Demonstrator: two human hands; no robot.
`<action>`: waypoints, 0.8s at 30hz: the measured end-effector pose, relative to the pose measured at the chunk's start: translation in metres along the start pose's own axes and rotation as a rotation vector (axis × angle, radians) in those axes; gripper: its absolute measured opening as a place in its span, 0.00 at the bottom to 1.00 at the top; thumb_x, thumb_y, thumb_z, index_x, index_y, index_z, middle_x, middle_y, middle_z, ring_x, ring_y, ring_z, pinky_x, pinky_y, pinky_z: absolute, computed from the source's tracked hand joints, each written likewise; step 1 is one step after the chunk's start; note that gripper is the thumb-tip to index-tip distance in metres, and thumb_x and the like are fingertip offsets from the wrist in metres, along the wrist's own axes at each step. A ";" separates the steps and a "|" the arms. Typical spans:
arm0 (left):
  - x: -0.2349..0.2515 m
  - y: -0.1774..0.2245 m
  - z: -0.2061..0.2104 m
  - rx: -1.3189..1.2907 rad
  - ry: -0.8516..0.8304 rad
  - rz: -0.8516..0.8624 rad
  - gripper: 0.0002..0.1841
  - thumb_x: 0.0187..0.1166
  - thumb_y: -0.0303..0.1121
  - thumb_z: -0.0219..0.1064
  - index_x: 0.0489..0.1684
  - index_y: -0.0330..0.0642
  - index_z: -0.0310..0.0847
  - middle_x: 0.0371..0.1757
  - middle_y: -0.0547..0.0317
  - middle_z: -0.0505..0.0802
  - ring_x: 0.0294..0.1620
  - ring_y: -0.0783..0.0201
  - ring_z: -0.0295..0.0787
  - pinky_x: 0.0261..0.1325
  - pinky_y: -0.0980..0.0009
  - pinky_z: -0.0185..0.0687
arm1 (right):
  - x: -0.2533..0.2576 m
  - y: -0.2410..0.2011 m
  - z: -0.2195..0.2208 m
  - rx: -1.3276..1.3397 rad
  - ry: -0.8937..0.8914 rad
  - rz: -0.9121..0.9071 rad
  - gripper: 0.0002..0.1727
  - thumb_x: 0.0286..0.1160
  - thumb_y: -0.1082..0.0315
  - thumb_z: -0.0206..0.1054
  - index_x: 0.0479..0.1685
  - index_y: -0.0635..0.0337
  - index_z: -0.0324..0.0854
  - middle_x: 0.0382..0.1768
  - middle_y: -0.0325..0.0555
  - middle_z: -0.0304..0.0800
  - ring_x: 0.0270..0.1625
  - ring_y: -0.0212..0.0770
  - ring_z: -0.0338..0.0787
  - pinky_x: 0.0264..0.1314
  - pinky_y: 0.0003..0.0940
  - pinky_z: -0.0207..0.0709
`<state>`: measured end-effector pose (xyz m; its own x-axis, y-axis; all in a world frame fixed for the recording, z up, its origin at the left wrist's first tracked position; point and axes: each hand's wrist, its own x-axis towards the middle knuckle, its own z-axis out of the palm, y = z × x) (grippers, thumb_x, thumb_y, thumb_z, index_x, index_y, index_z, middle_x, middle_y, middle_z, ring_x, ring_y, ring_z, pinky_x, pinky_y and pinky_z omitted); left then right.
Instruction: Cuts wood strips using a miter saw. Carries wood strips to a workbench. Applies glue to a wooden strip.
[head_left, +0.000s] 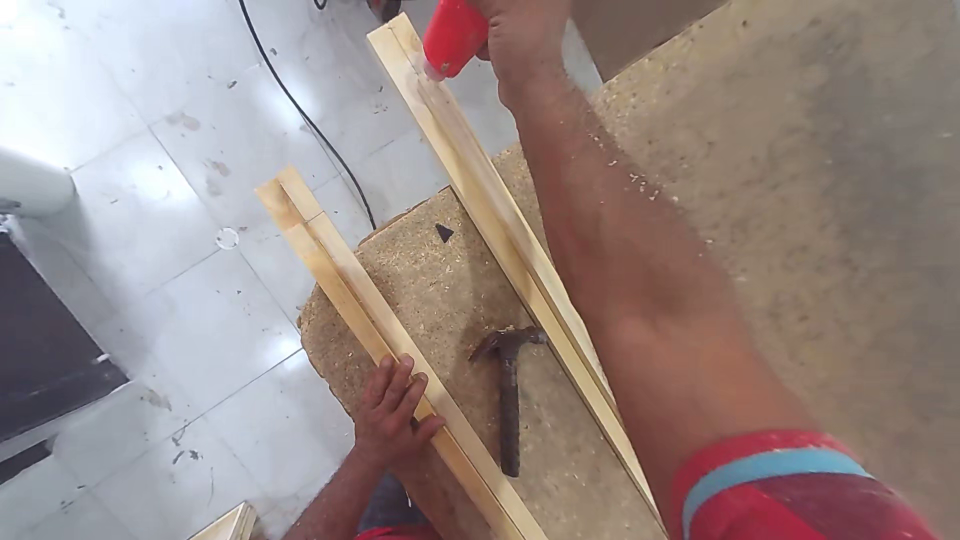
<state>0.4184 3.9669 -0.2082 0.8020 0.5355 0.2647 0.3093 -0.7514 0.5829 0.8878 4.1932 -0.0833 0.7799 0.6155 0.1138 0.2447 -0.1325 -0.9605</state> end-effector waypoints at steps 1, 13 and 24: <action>0.000 0.000 0.000 -0.007 0.003 0.002 0.37 0.72 0.72 0.64 0.75 0.60 0.82 0.91 0.64 0.71 0.96 0.51 0.51 0.95 0.51 0.52 | 0.000 0.003 0.001 0.011 0.008 0.000 0.13 0.58 0.67 0.86 0.29 0.63 0.87 0.27 0.47 0.92 0.33 0.43 0.94 0.39 0.39 0.91; 0.000 0.000 -0.002 -0.009 -0.001 0.028 0.37 0.71 0.70 0.66 0.72 0.55 0.84 0.87 0.53 0.76 0.94 0.44 0.57 0.94 0.49 0.54 | -0.076 0.014 -0.071 -0.051 0.092 0.056 0.22 0.60 0.61 0.85 0.48 0.63 0.85 0.41 0.46 0.96 0.44 0.40 0.98 0.49 0.40 0.96; 0.001 0.000 0.000 0.030 -0.032 0.054 0.35 0.75 0.67 0.63 0.70 0.52 0.85 0.86 0.42 0.76 0.92 0.34 0.56 0.93 0.41 0.53 | -0.232 0.031 -0.197 0.049 0.162 0.063 0.23 0.59 0.64 0.86 0.51 0.64 0.84 0.43 0.47 0.97 0.47 0.41 0.98 0.51 0.43 0.97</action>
<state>0.4191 3.9669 -0.2080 0.8339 0.4814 0.2701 0.2797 -0.7903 0.5451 0.8278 3.8929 -0.0897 0.8765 0.4733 0.0882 0.1669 -0.1269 -0.9778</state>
